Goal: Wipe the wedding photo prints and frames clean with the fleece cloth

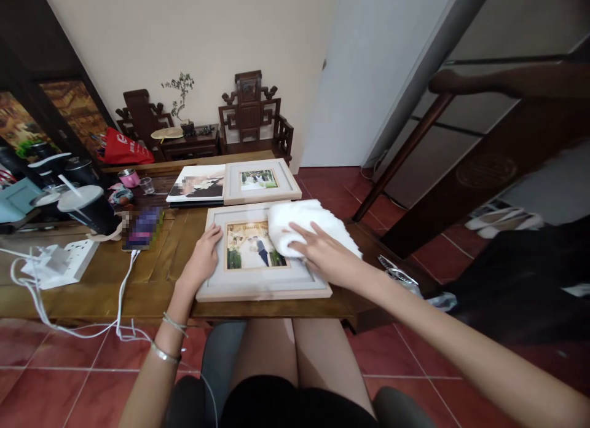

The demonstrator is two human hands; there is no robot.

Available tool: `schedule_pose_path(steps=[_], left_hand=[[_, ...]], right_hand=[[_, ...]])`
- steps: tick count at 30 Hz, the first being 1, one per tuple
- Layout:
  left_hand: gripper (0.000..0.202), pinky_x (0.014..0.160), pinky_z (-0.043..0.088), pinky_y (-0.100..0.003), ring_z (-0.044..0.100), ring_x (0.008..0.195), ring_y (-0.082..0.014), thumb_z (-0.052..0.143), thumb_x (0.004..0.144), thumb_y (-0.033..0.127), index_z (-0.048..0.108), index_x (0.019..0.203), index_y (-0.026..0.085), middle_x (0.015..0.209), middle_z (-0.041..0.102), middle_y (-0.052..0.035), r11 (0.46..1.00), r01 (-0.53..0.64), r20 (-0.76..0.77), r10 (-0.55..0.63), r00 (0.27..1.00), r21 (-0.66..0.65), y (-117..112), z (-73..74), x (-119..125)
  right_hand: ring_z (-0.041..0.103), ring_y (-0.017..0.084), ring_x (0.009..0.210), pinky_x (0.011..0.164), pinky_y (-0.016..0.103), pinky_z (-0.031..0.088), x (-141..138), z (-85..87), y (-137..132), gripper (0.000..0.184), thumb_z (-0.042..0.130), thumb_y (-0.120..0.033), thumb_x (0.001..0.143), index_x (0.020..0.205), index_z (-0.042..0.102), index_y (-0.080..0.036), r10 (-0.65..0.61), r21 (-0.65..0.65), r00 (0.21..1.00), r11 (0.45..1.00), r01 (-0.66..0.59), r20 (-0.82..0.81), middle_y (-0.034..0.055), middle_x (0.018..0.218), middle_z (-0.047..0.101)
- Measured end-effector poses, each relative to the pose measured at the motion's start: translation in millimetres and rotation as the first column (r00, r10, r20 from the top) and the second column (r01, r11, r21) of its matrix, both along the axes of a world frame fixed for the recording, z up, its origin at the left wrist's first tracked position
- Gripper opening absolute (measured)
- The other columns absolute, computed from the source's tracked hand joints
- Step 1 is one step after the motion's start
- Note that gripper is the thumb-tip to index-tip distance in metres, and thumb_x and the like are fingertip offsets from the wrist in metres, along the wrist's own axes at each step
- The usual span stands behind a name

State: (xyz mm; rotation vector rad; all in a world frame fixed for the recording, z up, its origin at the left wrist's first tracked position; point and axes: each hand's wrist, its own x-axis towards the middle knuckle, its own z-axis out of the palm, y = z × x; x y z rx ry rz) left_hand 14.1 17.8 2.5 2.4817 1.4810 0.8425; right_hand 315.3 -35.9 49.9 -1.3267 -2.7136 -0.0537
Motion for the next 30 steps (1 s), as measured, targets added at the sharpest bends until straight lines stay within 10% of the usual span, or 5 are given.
schedule_pose_path(steps=[7,14,24,30], left_hand=[[0.048,0.113,0.033,-0.044,0.042,0.134,-0.0238,0.035,0.082,0.002,0.059,0.122,0.006,0.135,0.054,-0.0166,1.0,-0.018,0.017,0.019,1.0,-0.015,-2.8,3.3,1.8],[0.052,0.113,0.033,-0.043,0.042,0.134,-0.0211,0.035,0.08,0.001,0.061,0.122,0.015,0.136,0.054,-0.0106,1.0,0.018,0.074,-0.018,0.997,-0.001,-4.8,9.7,4.7],[0.048,0.114,0.031,-0.046,0.042,0.134,-0.0243,0.036,0.08,0.003,0.061,0.121,0.009,0.134,0.056,-0.0147,0.999,-0.022,0.114,0.025,0.993,-0.027,-3.1,-1.1,1.9],[0.048,0.114,0.033,-0.045,0.044,0.132,-0.024,0.036,0.079,0.003,0.061,0.12,0.009,0.133,0.057,-0.0142,0.999,-0.035,0.132,0.035,0.991,-0.001,-1.5,-3.0,2.2]], right_hand=[[0.023,0.037,0.139,0.107,0.06,0.025,-54.3,5.2,74.9,0.045,0.046,0.003,0.077,0.121,0.054,-0.005,-0.071,0.131,0.995,0.988,0.081,-0.076,0.0231,0.147,0.034],[0.027,0.026,0.139,0.11,0.052,0.022,-115.8,5.6,97.9,0.04,0.044,0.004,0.081,0.115,0.057,-0.012,0.251,0.082,0.966,0.966,-0.247,-0.053,0.0138,0.142,0.047],[0.046,0.033,0.127,0.105,0.056,0.028,-28.0,16.6,81.2,0.037,0.042,0.005,0.078,0.105,0.064,-0.005,0.03,0.041,1.0,0.999,-0.03,-0.008,0.0251,0.124,0.059],[0.05,0.03,0.122,0.104,0.045,0.036,-1.6,26.2,23.9,0.044,0.04,0.007,0.07,0.101,0.066,-0.01,0.004,0.008,0.998,1.0,-0.005,0.061,0.0211,0.114,0.064]])
